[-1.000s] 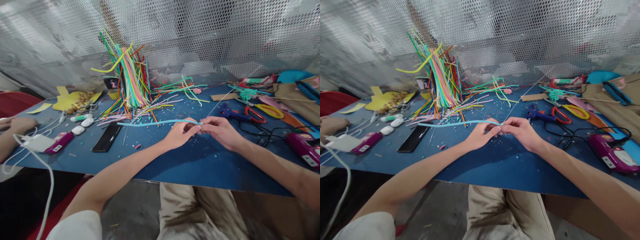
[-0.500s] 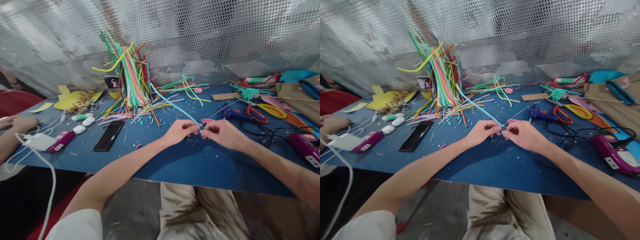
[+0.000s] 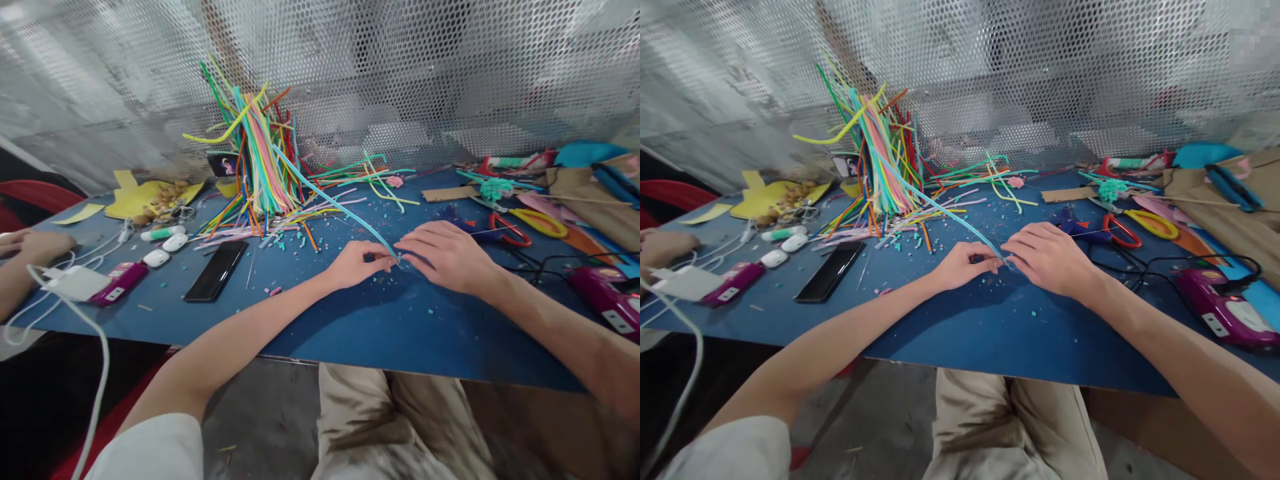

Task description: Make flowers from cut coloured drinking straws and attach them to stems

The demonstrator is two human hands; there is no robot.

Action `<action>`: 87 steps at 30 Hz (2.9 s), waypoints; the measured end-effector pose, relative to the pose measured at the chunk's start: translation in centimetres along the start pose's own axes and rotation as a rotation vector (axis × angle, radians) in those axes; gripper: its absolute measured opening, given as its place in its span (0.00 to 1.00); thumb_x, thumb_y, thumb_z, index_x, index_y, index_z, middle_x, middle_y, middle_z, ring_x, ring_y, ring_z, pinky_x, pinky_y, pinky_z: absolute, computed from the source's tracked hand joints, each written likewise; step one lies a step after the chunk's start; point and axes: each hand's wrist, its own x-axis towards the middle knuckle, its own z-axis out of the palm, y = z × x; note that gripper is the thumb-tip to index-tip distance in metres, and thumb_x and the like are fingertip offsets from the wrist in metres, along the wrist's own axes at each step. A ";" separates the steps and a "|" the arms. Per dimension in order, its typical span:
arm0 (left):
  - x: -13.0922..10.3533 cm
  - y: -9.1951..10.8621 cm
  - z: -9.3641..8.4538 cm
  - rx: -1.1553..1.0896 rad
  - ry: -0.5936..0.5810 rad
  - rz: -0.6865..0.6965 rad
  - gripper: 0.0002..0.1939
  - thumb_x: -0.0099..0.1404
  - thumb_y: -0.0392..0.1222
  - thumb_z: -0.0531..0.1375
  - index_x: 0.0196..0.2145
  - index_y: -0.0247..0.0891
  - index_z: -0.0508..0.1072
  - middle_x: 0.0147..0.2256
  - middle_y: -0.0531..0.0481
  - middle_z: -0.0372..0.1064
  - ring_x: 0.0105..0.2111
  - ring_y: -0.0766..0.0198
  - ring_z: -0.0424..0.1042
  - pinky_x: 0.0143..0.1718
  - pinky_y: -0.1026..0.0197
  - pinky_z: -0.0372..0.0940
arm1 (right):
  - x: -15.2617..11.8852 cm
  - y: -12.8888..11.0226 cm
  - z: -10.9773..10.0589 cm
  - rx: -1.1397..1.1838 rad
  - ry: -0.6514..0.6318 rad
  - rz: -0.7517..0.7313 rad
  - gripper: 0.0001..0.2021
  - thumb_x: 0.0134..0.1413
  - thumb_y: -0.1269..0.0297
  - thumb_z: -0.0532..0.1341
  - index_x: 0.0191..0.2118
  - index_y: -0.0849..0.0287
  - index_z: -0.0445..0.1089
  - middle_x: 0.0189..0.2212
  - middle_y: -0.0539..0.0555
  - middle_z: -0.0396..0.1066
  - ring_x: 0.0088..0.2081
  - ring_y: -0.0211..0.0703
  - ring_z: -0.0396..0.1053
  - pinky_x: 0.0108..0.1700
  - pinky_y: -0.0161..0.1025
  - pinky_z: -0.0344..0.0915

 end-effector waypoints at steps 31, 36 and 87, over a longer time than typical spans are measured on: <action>0.5 4.4 0.0 0.631 0.046 0.533 0.13 0.74 0.37 0.52 0.48 0.39 0.75 0.48 0.47 0.75 0.49 0.62 0.72 0.55 0.55 0.67 | -0.2 0.6 -0.9 0.115 -0.102 0.545 0.11 0.60 0.57 0.59 0.39 0.48 0.80 0.32 0.50 0.80 0.35 0.49 0.76 0.33 0.43 0.64; 2.7 3.4 -0.9 0.738 0.153 0.583 0.11 0.74 0.41 0.54 0.47 0.38 0.75 0.46 0.47 0.75 0.46 0.63 0.72 0.52 0.56 0.68 | -0.2 0.6 -1.1 0.150 -0.032 0.544 0.11 0.60 0.58 0.58 0.36 0.50 0.79 0.32 0.50 0.79 0.34 0.47 0.75 0.35 0.43 0.65; 1.2 2.4 -1.9 0.725 0.500 0.672 0.04 0.69 0.40 0.62 0.41 0.39 0.72 0.39 0.51 0.77 0.38 0.67 0.74 0.42 0.61 0.65 | 0.1 -0.7 -1.6 0.180 0.372 0.229 0.08 0.62 0.66 0.62 0.46 0.54 0.75 0.32 0.52 0.78 0.31 0.41 0.71 0.38 0.41 0.70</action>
